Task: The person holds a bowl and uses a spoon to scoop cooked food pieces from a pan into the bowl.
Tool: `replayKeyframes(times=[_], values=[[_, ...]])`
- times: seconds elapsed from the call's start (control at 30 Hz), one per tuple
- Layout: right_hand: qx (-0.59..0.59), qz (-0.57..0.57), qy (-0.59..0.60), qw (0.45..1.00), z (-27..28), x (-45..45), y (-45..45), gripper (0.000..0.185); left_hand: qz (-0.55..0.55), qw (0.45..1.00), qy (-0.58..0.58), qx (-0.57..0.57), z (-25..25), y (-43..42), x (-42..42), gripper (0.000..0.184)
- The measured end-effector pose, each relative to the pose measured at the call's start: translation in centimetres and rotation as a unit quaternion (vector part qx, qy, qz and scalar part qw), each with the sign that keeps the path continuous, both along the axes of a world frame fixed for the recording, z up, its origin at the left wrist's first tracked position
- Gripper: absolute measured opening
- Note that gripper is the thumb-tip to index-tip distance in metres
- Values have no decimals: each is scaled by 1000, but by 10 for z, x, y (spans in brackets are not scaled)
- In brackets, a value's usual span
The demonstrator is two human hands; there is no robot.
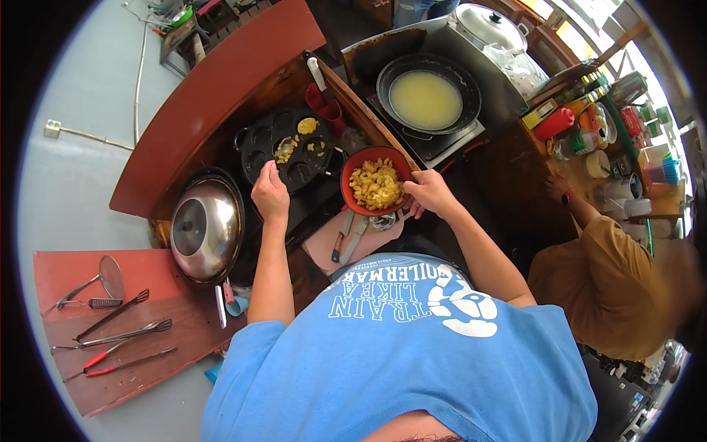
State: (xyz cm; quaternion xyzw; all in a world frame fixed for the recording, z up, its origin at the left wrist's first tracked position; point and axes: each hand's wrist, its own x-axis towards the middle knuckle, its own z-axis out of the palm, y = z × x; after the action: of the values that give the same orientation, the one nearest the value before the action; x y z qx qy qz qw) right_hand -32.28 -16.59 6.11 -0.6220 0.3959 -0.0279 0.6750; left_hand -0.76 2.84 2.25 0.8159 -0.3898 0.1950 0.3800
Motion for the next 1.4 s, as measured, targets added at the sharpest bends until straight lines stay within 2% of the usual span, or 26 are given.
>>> replayKeyframes(times=[0.17, 0.27, 0.33, 0.47, 0.57, 0.63, 0.73, 0.83, 0.93, 1.27, 1.4], values=[[1, -3, 2, 1000, 0, 0, 0, 24, 0, 996, -60, 64, -3, 0, 23, 21], [-3, -5, 6, 1000, 1, 0, 0, 24, 17, 999, -17, 46, -8, -8, 23, 22], [2, -7, 4, 1000, 4, 0, 2, 23, 40, 998, 56, 14, -13, -10, 21, 25], [-5, -5, 6, 1000, 4, 1, 0, 23, 65, 996, 58, 19, -15, -15, 22, 25], [6, 7, 18, 1000, 3, 1, 1, 24, 14, 999, 33, -12, -7, -23, 16, 24], [2, 6, 18, 1000, 0, 1, 0, 24, -15, 998, -24, 53, -7, -27, 12, 23], [5, -2, 7, 1000, 6, 0, 1, 24, -41, 999, -1, 13, -10, -27, 4, 23], [9, -5, 2, 1000, 3, 0, 1, 24, 2, 1000, 7, -13, -13, -22, -2, 22], [3, -5, 8, 1000, 3, 0, 1, 24, -14, 999, 17, 26, -14, -16, -10, 23], [1, 7, 11, 1000, 5, 0, 0, 25, -37, 999, 10, 20, -21, -14, -15, 23], [3, 7, 11, 1000, 3, 0, 0, 26, 36, 999, 29, 12, -23, -10, -8, 23]])
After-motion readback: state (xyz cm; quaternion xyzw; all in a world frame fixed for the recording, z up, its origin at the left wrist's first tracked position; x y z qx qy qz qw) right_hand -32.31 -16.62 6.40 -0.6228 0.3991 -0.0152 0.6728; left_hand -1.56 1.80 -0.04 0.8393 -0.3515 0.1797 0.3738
